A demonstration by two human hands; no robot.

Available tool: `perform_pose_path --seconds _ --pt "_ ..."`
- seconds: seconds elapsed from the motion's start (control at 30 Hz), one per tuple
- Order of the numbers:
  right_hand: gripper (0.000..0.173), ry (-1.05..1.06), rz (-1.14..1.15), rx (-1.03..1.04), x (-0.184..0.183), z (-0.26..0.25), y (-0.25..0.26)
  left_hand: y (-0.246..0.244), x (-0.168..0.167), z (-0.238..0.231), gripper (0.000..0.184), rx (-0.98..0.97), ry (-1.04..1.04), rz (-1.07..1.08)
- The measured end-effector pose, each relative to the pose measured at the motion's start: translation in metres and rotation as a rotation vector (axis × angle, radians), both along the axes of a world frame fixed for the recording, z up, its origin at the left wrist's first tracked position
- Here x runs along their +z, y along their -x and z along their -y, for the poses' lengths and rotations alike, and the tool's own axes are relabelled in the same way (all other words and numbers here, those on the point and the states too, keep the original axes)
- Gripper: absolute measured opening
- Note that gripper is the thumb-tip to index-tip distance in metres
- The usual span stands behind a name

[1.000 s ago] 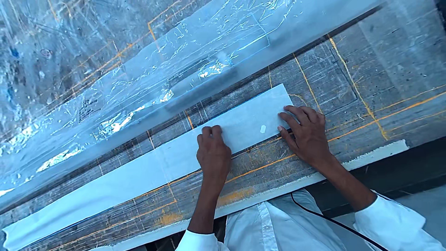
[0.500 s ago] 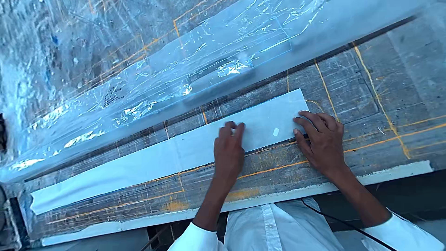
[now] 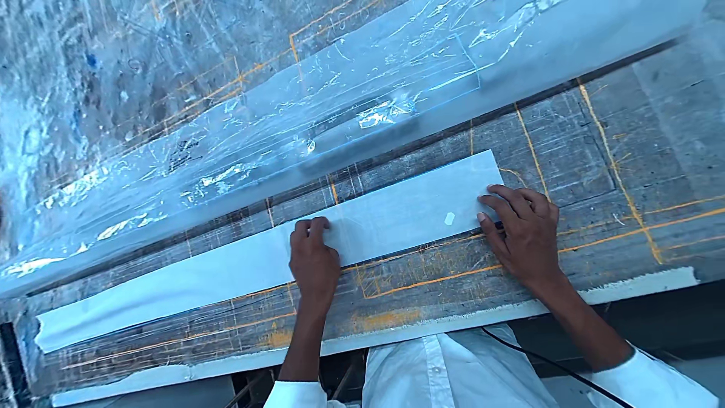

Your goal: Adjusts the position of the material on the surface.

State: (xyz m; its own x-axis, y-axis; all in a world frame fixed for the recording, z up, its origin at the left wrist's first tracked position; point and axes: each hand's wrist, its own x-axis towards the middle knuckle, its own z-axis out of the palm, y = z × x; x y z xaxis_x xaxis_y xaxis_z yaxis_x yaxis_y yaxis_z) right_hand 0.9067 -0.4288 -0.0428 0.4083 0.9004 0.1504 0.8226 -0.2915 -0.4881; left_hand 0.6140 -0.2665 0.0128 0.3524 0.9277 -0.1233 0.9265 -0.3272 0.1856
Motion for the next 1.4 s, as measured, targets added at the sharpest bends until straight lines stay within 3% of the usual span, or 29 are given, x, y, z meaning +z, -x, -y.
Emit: perform_pose_path --seconds 0.13,0.2,0.37,0.47,0.53,0.6,0.73,0.9,0.97,1.07,1.2,1.27,1.33,1.4 --pt "0.042 -0.097 -0.056 -0.006 0.000 0.003 -0.001 -0.059 0.002 0.035 0.042 -0.423 0.049 0.197" --pt "0.037 -0.164 -0.085 -0.028 0.001 0.005 -0.003 -0.076 -0.006 0.044 0.044 -0.539 0.057 0.206" --pt "0.028 -0.206 -0.154 -0.135 0.003 0.006 -0.003 -0.068 -0.008 0.037 0.025 -0.437 -0.028 0.108" --pt "0.027 -0.226 -0.189 -0.196 0.001 0.003 -0.006 -0.081 -0.010 0.042 0.028 -0.557 -0.068 0.132" --pt "0.027 -0.223 -0.181 -0.193 -0.001 0.000 -0.007 -0.078 -0.015 0.044 0.020 -0.609 -0.060 0.102" --pt "0.026 -0.199 -0.170 -0.180 -0.001 -0.002 -0.007 -0.068 -0.013 0.035 0.014 -0.538 -0.083 0.114" --pt "0.030 -0.123 -0.161 -0.124 0.002 0.001 -0.006 -0.039 -0.009 0.018 0.029 -0.340 -0.142 0.090" --pt "0.032 -0.118 -0.119 -0.073 -0.005 -0.002 -0.010 0.000 -0.010 -0.012 0.021 0.091 -0.100 -0.053" --pt "0.033 -0.110 -0.123 -0.061 -0.005 -0.001 -0.010 0.008 -0.004 -0.009 0.025 0.073 -0.105 -0.023" --pt "0.035 -0.116 -0.116 -0.040 -0.006 0.000 -0.013 0.021 -0.009 0.000 0.036 -0.103 -0.110 -0.010" --pt "0.038 -0.085 -0.111 -0.022 -0.012 0.004 -0.015 0.063 -0.008 -0.035 0.035 0.296 -0.058 -0.101" --pt "0.039 -0.081 -0.105 -0.026 -0.014 0.006 -0.017 0.079 -0.002 -0.038 0.034 0.274 -0.061 -0.060" --pt "0.042 -0.089 -0.096 -0.024 -0.019 0.005 -0.020 0.089 -0.003 -0.038 0.037 0.123 -0.077 -0.022" --pt "0.045 -0.094 -0.092 -0.012 -0.023 0.006 -0.024 0.104 -0.007 -0.044 0.039 0.191 -0.039 -0.077"
